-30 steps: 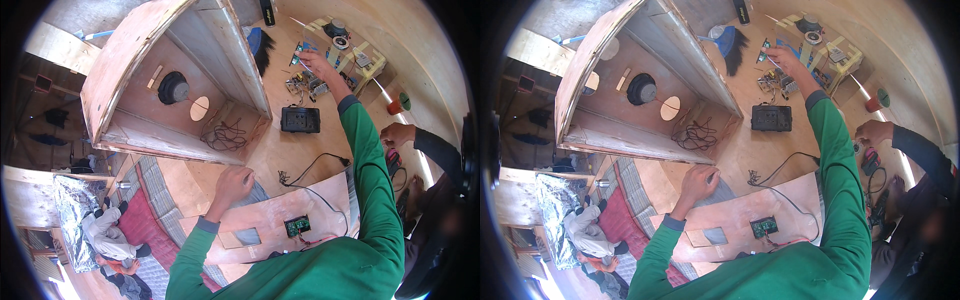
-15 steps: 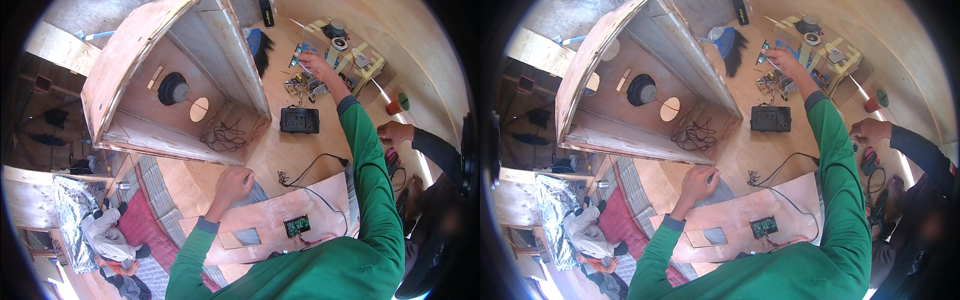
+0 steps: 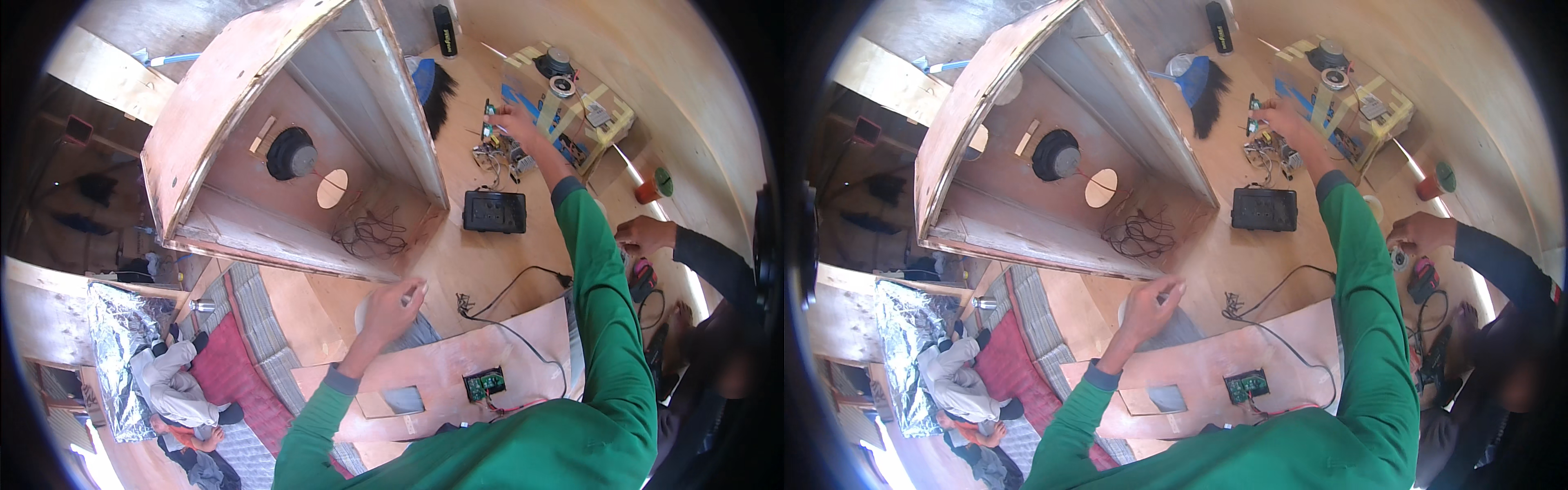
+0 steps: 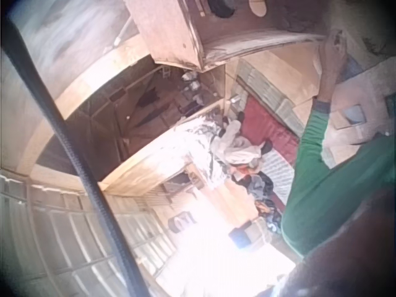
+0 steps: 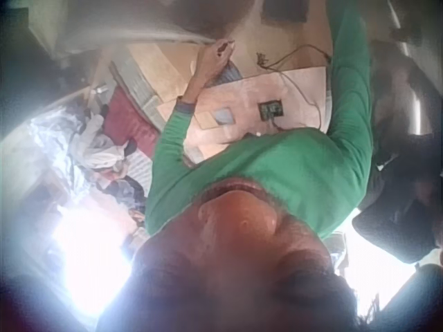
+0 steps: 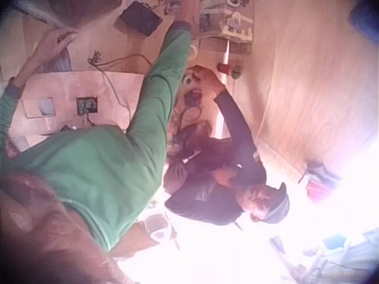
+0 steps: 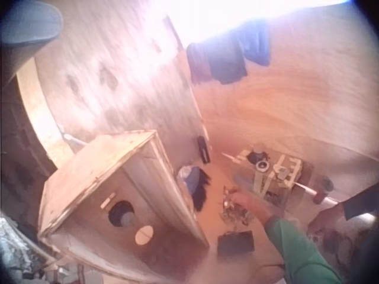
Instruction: The person sits on the floor and assembles an electronic device by connecting wires to a circuit board and a black box. They handle a wooden panel with a cutout, fit the electronic components into it, and adjust the wiring.
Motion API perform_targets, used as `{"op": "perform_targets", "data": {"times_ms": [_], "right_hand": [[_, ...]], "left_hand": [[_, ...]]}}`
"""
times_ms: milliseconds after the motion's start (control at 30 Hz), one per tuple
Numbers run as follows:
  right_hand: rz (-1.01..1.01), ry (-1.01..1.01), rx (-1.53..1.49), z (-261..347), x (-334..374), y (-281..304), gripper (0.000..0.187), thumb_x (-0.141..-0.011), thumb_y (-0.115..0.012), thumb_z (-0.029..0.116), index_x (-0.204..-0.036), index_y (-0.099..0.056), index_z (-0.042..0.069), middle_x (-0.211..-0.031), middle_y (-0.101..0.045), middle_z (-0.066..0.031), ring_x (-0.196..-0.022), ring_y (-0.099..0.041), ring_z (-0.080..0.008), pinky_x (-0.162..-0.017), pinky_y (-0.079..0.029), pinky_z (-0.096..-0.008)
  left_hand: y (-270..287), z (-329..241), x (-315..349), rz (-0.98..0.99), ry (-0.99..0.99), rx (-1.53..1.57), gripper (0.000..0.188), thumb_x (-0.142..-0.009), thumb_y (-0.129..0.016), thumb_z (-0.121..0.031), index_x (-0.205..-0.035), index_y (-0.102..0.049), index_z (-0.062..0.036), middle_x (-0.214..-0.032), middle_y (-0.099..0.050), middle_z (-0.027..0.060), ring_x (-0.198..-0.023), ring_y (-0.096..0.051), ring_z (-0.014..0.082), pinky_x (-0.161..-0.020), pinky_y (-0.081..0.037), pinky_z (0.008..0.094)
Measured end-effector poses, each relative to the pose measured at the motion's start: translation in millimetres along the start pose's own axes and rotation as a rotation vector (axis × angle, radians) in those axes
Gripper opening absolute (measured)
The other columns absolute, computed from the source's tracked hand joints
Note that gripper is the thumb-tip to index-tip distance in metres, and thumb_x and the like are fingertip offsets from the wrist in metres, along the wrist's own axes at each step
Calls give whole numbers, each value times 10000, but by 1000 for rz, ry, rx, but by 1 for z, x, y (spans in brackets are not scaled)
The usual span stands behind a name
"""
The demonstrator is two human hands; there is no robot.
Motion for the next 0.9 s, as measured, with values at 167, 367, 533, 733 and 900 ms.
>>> {"op": "perform_targets", "data": {"times_ms": [167, 367, 533, 733, 900], "right_hand": [[32, -22, 78, -14, -3, -9, 312, -930, -912, 278, -1020, -732, 40, -860, -686, -10, -733, -632, -105, -661, -486, -278], [85, -24, 6, -8, -7, -18, 298, -944, -877, 307, -969, -709, 62, -839, -656, 11, -751, -602, -100, -673, -451, -279], [127, 10, -35, 0, -1, -24, 293, -957, -865, 317, -967, -703, 74, -864, -662, 19, -779, -601, -102, -702, -455, -285], [142, 11, -73, 9, 5, -23, 276, -962, -877, 276, -982, -692, 71, -857, -656, 13, -737, -590, -90, -668, -457, -267], [105, 3, -98, 14, 14, -12, 265, -967, -873, 231, -983, -669, 61, -854, -629, 11, -711, -552, -83, -634, -423, -254]], "left_hand": [[48, -46, -74, -414, 121, 249, 800, -1059, -735, -258, -1709, -369, 30, -1039, -790, 123, -924, -767, 204, -863, -599, 368], [138, -20, -190, -698, 432, 95, 1101, -1025, -664, -332, -1655, 20, 258, -1164, -713, 409, -1094, -750, 462, -998, -605, 514], [163, 8, -206, -739, 648, 74, 1127, -1006, -647, -326, -1607, 61, 313, -1252, -697, 465, -1184, -745, 515, -1041, -619, 545], [184, 27, -203, -925, 671, 27, 1084, -999, -647, -315, -1649, 8, 254, -1238, -716, 427, -1159, -757, 507, -1013, -633, 560], [186, 31, -205, -990, 667, 87, 1020, -1000, -642, -298, -1674, -58, 198, -1217, -733, 400, -1126, -763, 517, -999, -629, 585]]}}
Point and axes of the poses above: each hand's wrist, its own x-axis away from the middle knuckle, its own y-axis out of the back of the hand, z = x × y, the point moved 7 cm from there along -x, towards the middle knuckle
